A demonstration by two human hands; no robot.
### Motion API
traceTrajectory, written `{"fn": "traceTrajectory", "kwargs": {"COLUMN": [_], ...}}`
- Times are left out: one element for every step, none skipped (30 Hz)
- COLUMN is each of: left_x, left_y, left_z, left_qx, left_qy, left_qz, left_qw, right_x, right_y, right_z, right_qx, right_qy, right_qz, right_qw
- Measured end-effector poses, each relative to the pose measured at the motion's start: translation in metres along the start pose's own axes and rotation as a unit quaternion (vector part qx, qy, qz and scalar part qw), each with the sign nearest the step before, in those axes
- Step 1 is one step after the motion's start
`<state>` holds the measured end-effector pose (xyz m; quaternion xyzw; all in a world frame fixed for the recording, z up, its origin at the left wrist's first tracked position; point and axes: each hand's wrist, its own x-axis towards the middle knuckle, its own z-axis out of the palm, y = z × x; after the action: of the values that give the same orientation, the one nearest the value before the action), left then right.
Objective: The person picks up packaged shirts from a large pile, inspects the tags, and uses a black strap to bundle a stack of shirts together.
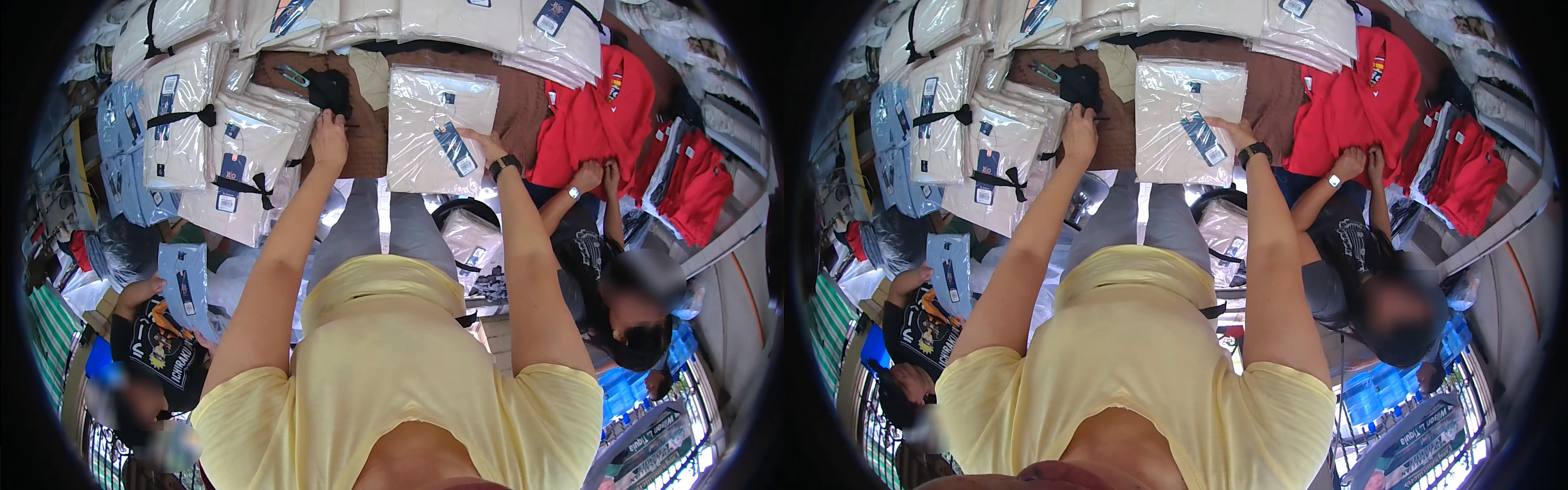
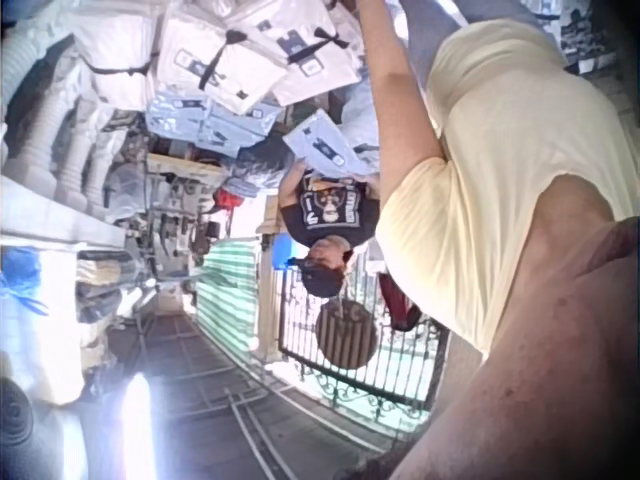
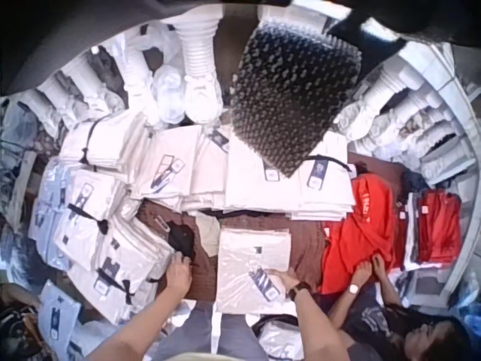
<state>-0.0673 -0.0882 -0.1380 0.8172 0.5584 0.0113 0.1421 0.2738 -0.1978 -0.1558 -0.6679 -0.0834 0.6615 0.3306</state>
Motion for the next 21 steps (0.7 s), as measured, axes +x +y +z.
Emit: {"fn": "traceTrajectory", "kwargs": {"left_x": [0.005, 0.006, 0.006, 0.006, 0.006, 0.006, 0.006, 0.005, 0.006, 0.008, 0.011, 0.011, 0.014, 0.017, 0.013, 0.013, 0.010, 0.008, 0.007, 0.005, 0.007], "left_y": [-0.001, -0.002, 0.002, 0.006, 0.008, 0.011, 0.014, 0.019, 0.023, 0.026, 0.031, 0.034, 0.040, 0.049, 0.056, 0.074, 0.090, 0.105, 0.125, 0.144, 0.157], "left_z": [0.000, 0.000, -0.005, -0.009, -0.011, -0.013, -0.013, -0.010, -0.012, -0.014, -0.016, -0.017, -0.015, -0.013, -0.007, -0.011, -0.007, 0.005, 0.015, 0.022, 0.019], "left_qx": [0.000, -0.045, -0.091, -0.137, -0.208, -0.279, -0.348, -0.380, -0.394, -0.408, -0.421, -0.432, -0.445, -0.456, -0.379, -0.397, -0.399, -0.407, -0.451, -0.489, -0.469], "left_qy": [0.003, 0.011, 0.019, 0.030, 0.017, 0.004, -0.011, 0.004, -0.013, -0.031, -0.049, -0.021, 0.004, 0.027, 0.109, 0.076, 0.062, 0.059, 0.020, -0.039, -0.158], "left_qz": [0.009, 0.013, 0.016, 0.016, -0.002, -0.019, -0.036, -0.038, -0.054, -0.070, -0.084, -0.092, -0.095, -0.098, -0.061, -0.051, -0.029, 0.034, 0.054, 0.064, 0.103], "left_qw": [1.000, 0.999, 0.996, 0.990, 0.978, 0.960, 0.937, 0.924, 0.917, 0.910, 0.902, 0.897, 0.891, 0.884, 0.917, 0.913, 0.915, 0.911, 0.891, 0.869, 0.863], "right_x": [0.005, 0.009, 0.013, 0.012, 0.009, 0.011, 0.012, 0.011, 0.014, 0.013, 0.010, 0.005, -0.001, -0.006, -0.030, -0.046, -0.062, -0.077, -0.086, -0.090, -0.092], "right_y": [0.004, 0.010, 0.015, 0.010, 0.007, 0.010, 0.013, 0.014, 0.020, 0.026, 0.033, 0.038, 0.045, 0.057, 0.040, 0.041, 0.042, 0.043, 0.050, 0.059, 0.070], "right_z": [-0.004, -0.007, -0.009, -0.008, -0.004, -0.003, -0.001, 0.000, -0.001, -0.003, -0.008, -0.009, -0.017, -0.025, -0.021, -0.030, -0.037, -0.047, -0.069, -0.082, -0.096], "right_qx": [0.003, 0.021, 0.038, 0.051, 0.059, 0.086, 0.113, 0.128, 0.152, 0.169, 0.187, 0.222, 0.260, 0.292, 0.306, 0.324, 0.320, 0.308, 0.309, 0.337, 0.365], "right_qy": [-0.016, -0.028, -0.040, -0.054, -0.066, -0.080, -0.095, -0.099, -0.134, -0.122, -0.110, -0.139, -0.162, -0.141, -0.167, -0.133, -0.076, -0.029, -0.033, -0.023, -0.012], "right_qz": [0.000, 0.019, 0.037, 0.055, 0.057, 0.048, 0.041, 0.059, 0.060, 0.060, 0.059, 0.050, 0.041, 0.009, -0.004, -0.009, -0.044, -0.085, -0.085, -0.104, -0.123], "right_qw": [1.000, 0.999, 0.998, 0.996, 0.994, 0.992, 0.988, 0.985, 0.977, 0.976, 0.974, 0.964, 0.951, 0.946, 0.937, 0.937, 0.944, 0.947, 0.947, 0.935, 0.923]}}
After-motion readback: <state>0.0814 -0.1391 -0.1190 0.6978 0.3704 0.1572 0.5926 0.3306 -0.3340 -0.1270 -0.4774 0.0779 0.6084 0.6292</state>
